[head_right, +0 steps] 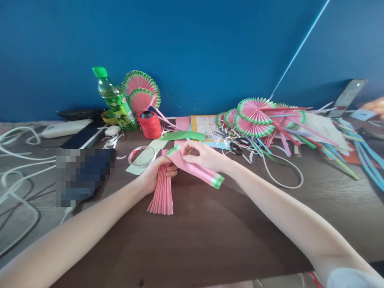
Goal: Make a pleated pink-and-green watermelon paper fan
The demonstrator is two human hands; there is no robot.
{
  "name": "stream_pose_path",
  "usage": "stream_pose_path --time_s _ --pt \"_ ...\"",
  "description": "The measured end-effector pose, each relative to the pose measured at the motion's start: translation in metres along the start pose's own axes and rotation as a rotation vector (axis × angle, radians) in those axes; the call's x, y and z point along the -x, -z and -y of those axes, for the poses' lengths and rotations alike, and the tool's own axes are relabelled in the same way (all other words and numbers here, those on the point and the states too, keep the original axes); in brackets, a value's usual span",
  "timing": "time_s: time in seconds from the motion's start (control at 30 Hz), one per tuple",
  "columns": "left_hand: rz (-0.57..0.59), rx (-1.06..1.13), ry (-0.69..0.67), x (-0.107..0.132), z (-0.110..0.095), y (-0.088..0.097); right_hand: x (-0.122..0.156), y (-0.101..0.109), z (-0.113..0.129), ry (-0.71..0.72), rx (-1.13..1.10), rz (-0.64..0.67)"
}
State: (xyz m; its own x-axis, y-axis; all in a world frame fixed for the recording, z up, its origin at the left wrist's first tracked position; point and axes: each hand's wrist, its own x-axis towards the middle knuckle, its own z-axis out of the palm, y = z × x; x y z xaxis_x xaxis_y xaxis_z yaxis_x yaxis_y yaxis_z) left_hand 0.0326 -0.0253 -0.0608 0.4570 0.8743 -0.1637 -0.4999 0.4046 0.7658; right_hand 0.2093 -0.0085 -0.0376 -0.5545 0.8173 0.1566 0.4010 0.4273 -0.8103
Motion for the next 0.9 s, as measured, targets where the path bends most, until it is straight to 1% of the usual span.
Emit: stream_pose_path --time_s 0.1,0.27,0.33,0.4,0.5,0.63,0.73,0.83,0.9 --pt "-0.012 0.001 0.001 0.000 0.000 0.001 0.001 -0.005 0.001 0.044 0.028 -0.049" --pt "-0.036 -0.009 0.011 -0.001 0.001 0.003 0.003 -0.009 0.005 0.108 0.068 -0.033" --pt "-0.040 0.003 0.024 -0.002 0.001 0.003 0.003 -0.010 0.005 0.117 0.069 -0.057" --pt "-0.039 0.032 0.030 -0.001 0.001 0.003 0.002 -0.012 0.004 0.101 0.044 -0.119" --pt "-0.037 0.054 0.011 0.000 0.001 0.002 0.002 -0.016 0.000 0.034 -0.015 -0.197" --pt "-0.065 -0.043 -0.012 0.000 0.002 0.001 0.001 -0.019 -0.003 0.008 -0.073 -0.251" --pt "-0.094 -0.083 0.003 0.000 0.002 0.001 0.000 -0.019 -0.004 0.012 -0.114 -0.251" --pt "-0.123 -0.059 0.043 0.000 0.000 0.000 0.000 -0.021 -0.005 0.015 -0.113 -0.228" --pt "-0.138 -0.034 0.059 0.000 -0.001 -0.001 0.001 -0.022 -0.005 0.029 -0.087 -0.244"
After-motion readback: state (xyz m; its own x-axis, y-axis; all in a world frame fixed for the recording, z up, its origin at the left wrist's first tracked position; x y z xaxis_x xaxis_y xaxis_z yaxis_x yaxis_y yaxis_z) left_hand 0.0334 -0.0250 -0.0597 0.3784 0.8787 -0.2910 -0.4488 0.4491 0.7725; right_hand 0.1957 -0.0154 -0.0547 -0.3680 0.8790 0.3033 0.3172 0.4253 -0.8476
